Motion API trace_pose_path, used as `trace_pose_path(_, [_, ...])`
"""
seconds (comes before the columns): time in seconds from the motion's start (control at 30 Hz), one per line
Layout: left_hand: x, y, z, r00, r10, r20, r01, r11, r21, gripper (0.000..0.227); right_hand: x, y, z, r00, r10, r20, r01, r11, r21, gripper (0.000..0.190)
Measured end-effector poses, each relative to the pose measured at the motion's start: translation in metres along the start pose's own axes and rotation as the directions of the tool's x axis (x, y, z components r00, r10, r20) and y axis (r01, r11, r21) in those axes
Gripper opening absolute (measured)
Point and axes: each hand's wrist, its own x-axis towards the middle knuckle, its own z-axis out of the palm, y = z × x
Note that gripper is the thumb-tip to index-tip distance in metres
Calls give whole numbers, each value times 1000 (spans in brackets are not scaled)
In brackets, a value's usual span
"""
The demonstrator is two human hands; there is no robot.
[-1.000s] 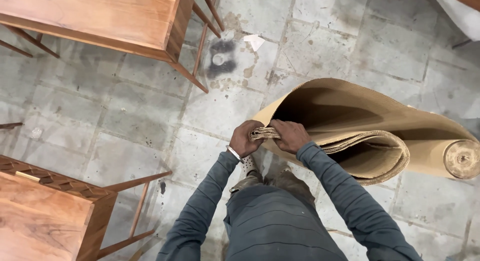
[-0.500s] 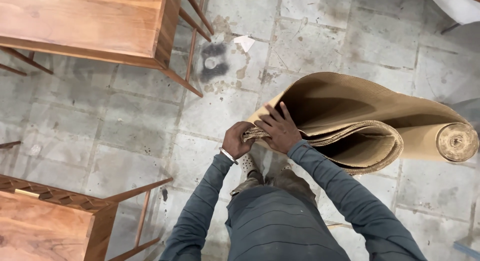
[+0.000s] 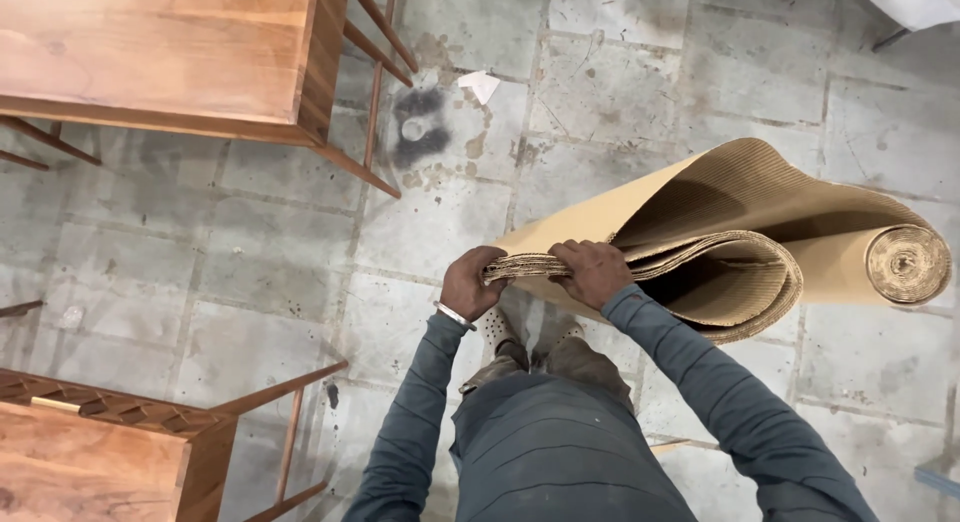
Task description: Folding and rolling a large piece of corrugated cardboard sheet on the workshop floor.
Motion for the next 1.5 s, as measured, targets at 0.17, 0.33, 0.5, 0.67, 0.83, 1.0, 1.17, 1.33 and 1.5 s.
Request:
trace_pose_path(0.17, [16,9,28,983,62,174,-122,926,358,37,4,-4,-3,1000,-15,-25,16,998,66,43])
trace_pose_path(0.33, [32,18,65,935,2,354,-211,807,551,31,-2,2,2,996,7,-88,-8,1000,-2,49])
trace_pose_path(0.5, [33,20,54,938,-28,345,-146,871,469,33,-5,21,-1,999,-23,-31,24,999,36,46])
trace_pose_path(0.67, [32,15,55,959,12,283,-140,888,439,33,-41,72,-14,990,139,22,-140,989,52,42])
trace_pose_path(0.83, [34,14,57,961,33,273,-151,894,423,34,-79,121,-29,979,206,5,-206,979,13,47])
trace_pose_path(1.0, [31,18,57,973,5,232,-116,876,468,37,-90,146,-15,990,131,-48,-131,991,11,44])
trace_pose_path(1.17, [22,27,43,976,-59,209,-61,849,524,38,-75,133,-34,991,126,50,-128,991,38,43])
trace_pose_path(1.33, [9,44,8,990,-55,133,-27,839,544,38,-56,110,-36,996,84,21,-85,995,49,39])
trace_pose_path(1.5, [-9,6,3,990,-123,67,62,814,577,38,-35,99,-16,990,-17,142,20,1000,-18,47])
